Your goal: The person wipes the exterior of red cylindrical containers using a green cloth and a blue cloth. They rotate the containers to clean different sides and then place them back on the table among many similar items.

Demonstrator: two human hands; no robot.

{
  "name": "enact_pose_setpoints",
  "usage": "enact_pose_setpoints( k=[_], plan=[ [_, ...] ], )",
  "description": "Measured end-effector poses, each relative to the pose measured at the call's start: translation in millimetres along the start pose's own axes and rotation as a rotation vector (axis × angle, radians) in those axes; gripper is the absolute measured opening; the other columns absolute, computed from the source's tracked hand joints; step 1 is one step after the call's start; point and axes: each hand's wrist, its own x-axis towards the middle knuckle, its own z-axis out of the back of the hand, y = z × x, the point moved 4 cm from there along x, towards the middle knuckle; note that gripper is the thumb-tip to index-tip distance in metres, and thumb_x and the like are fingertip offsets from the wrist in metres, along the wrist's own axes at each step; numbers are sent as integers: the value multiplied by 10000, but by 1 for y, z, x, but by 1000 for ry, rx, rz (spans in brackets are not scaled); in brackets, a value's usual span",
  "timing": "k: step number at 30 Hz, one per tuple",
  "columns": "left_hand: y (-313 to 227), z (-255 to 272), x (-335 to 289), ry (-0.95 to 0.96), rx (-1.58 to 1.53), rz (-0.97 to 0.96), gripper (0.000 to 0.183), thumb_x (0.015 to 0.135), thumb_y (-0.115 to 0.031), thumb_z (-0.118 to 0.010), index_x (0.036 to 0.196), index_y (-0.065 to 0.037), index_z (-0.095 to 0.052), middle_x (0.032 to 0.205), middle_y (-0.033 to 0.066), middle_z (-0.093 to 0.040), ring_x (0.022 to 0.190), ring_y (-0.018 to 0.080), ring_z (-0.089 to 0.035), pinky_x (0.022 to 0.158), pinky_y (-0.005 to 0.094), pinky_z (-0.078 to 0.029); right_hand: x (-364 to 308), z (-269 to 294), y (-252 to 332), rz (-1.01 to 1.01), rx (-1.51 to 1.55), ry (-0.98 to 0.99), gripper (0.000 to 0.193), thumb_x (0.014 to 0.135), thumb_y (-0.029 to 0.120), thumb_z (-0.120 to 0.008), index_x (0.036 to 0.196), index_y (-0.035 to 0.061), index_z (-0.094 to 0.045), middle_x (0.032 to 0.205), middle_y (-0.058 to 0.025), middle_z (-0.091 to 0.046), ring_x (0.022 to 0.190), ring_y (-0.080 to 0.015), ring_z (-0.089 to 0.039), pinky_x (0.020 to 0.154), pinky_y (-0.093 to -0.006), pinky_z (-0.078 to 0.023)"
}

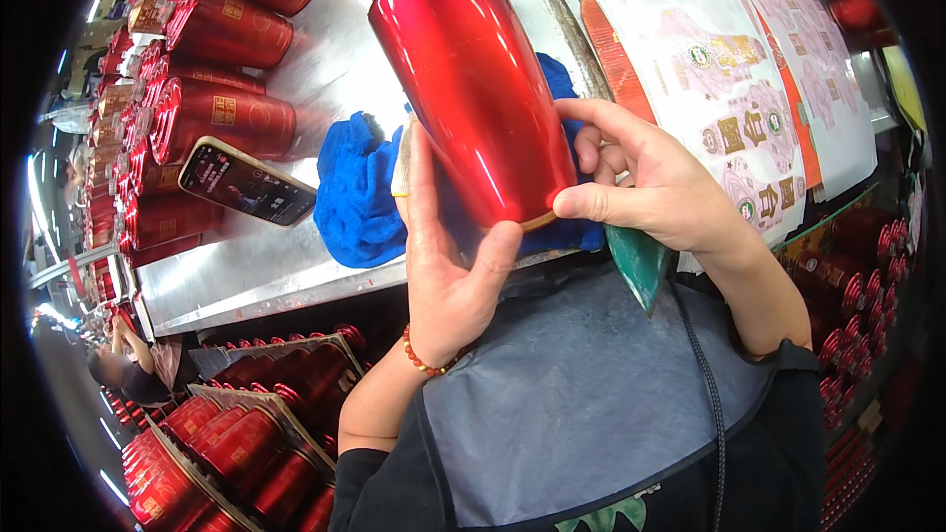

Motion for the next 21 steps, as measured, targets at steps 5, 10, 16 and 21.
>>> enact_pose_setpoints(
  k=[5,10,16,21],
  plan=[
    [5,1,-7,5,-145,19,813,992,-167,-632,1644,-3,-174,1689,172,-183,1570,294,-175,1260,422,-174,-1,-1,5,-56,-10,30,839,843,122,-865,1514,-70,-400,992,1,-515,831,-49,-529,724,-188,-454],
    [4,-2,-7,1,-128,5,829,994,-178,-668,1640,1,-181,1684,176,-175,1570,289,-178,1260,422,-178,-1,1,2,-13,-5,-1,806,825,222,-893,1465,-41,-479,940,11,-511,750,-44,-523,651,-191,-443],
    [6,0,-5,18,-78,-24,859,979,-184,-693,1640,0,-177,1678,175,-175,1574,296,-153,1260,425,-180,0,0,4,-27,17,36,813,840,166,-874,1492,-51,-440,958,14,-503,792,-40,-519,693,-183,-444],
    [3,-1,-5,21,-97,3,861,981,-187,-689,1643,-2,-170,1683,172,-165,1572,290,-166,1261,423,-181,0,1,5,-60,3,46,833,844,112,-862,1515,-64,-402,974,16,-498,842,-41,-520,741,-179,-449]
  ],
)
